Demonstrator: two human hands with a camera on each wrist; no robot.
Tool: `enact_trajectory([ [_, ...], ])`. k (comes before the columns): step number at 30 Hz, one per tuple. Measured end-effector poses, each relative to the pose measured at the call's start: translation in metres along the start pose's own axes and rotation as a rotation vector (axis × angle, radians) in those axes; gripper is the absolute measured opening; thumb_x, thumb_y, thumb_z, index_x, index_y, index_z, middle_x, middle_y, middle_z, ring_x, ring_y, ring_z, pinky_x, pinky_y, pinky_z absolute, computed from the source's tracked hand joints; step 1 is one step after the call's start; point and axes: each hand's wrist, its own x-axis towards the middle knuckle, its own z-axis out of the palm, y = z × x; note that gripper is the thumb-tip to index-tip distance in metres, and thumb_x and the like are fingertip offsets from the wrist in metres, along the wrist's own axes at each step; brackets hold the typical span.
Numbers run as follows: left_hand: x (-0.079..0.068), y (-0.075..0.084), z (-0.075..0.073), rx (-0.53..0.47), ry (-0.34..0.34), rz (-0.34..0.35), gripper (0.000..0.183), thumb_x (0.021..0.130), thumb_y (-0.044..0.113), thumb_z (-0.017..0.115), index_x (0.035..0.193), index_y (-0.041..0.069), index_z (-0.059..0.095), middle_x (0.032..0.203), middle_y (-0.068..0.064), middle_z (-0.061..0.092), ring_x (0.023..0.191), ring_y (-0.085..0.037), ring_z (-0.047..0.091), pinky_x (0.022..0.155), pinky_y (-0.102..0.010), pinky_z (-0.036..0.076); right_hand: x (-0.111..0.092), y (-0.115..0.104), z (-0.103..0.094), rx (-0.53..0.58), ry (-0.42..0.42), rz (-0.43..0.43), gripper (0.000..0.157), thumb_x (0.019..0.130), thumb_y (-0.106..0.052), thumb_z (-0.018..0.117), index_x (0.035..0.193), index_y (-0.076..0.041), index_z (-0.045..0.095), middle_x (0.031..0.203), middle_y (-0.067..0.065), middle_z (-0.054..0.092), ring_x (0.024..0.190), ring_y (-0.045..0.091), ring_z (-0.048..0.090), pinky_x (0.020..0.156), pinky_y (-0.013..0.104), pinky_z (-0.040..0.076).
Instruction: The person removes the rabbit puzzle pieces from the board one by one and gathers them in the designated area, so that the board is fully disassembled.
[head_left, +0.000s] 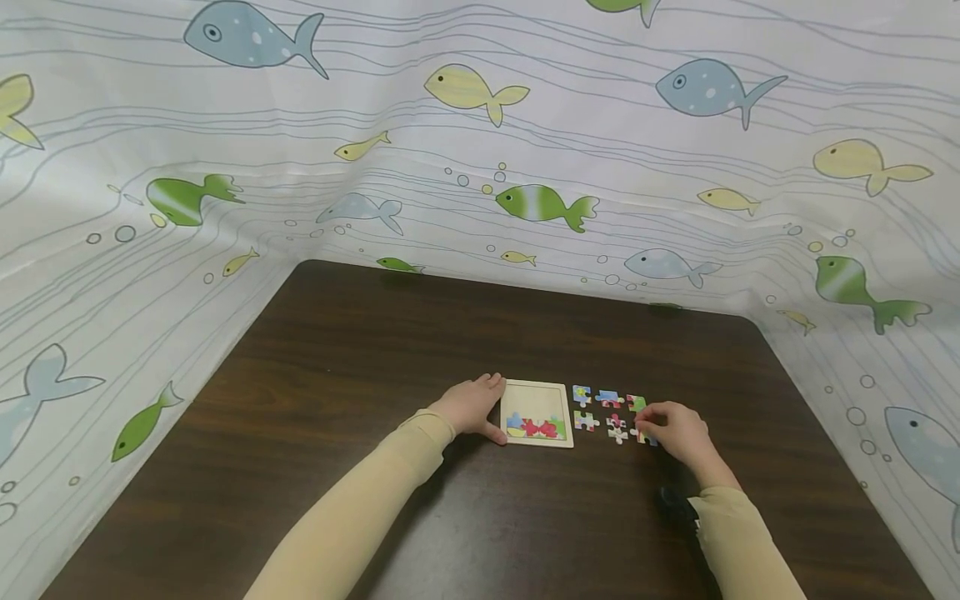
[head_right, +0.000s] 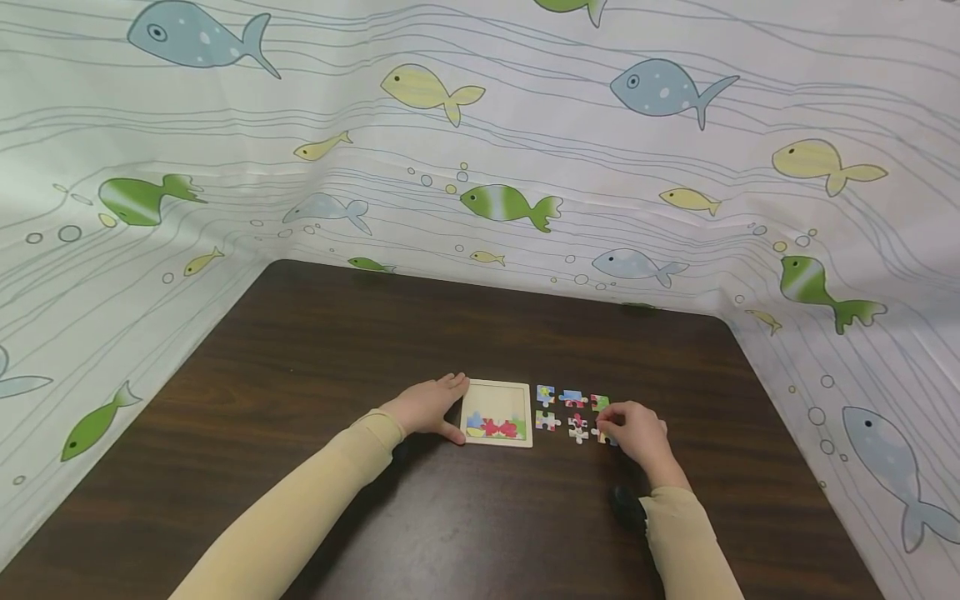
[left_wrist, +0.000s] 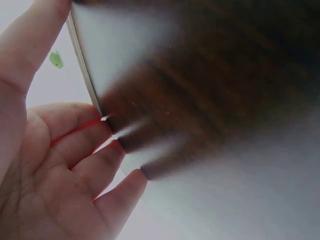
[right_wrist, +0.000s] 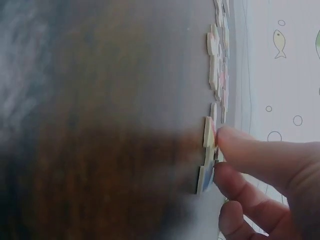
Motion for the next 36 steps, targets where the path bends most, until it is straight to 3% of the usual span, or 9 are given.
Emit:
enact_trajectory([
  [5,0.0,0.0,0.0,-0.001,0.0,-0.003,0.099,0.074,0.055,0.073,0.147,0.002,0.032,0.154,-0.012,0.029,0.142,-0.025,0.026,0.113,-0.039,0.03,-0.001,-0.002,0.0,0.021,0.054,-0.013,0.012,0.086,-0.02,0.069,0.091,-0.009,0.072,0.1,0.015,0.068,0.094,0.036,0.059,0.081,0.059,0.038],
  [9,-0.001,0.0,-0.001,-0.006,-0.002,-0.003,0.099,0.074,0.054,0.073,0.147,0.002,0.032,0.154,-0.012,0.029,0.142,-0.025,0.026,0.113,-0.039,0.03,-0.001,-0.008,0.0,0.04,0.058,-0.02,0.015,0.087,-0.021,0.069,0.092,-0.007,0.072,0.094,0.012,0.069,0.082,0.027,0.058,0.072,0.043,0.045],
  [12,-0.001,0.001,-0.001,-0.009,-0.002,-0.001,0.099,0.074,0.054,0.073,0.147,0.002,0.032,0.154,-0.012,0.029,0.142,-0.025,0.026,0.113,-0.039,0.03,-0.001,-0.013,-0.001,0.057,0.044,-0.012,0.018,0.087,-0.022,0.069,0.094,-0.005,0.072,0.089,0.009,0.069,0.074,0.02,0.054,0.063,0.032,0.044],
  [22,-0.001,0.0,-0.001,-0.006,0.0,0.001,0.099,0.074,0.054,0.073,0.147,0.002,0.031,0.154,-0.012,0.029,0.142,-0.025,0.026,0.113,-0.039,0.03,0.004,-0.029,0.006,0.12,0.038,-0.04,0.018,0.087,-0.023,0.07,0.093,-0.006,0.072,0.084,0.005,0.068,0.068,0.015,0.052,0.057,0.028,0.042],
  [29,-0.001,0.0,-0.001,0.0,-0.009,-0.003,0.099,0.074,0.054,0.072,0.148,0.003,0.031,0.154,-0.012,0.028,0.143,-0.025,0.026,0.113,-0.037,0.029,0.009,-0.043,0.014,0.127,0.036,-0.071,0.018,0.085,-0.021,0.071,0.094,-0.006,0.073,0.088,0.006,0.07,0.073,0.016,0.057,0.063,0.03,0.048],
  [36,-0.001,0.001,-0.001,0.001,-0.013,-0.002,0.099,0.075,0.054,0.073,0.148,0.002,0.031,0.154,-0.012,0.028,0.142,-0.025,0.026,0.113,-0.037,0.029,0.01,-0.055,0.02,0.144,0.03,-0.074,0.017,0.086,-0.021,0.071,0.093,-0.007,0.074,0.085,0.004,0.069,0.069,0.014,0.055,0.06,0.028,0.046],
])
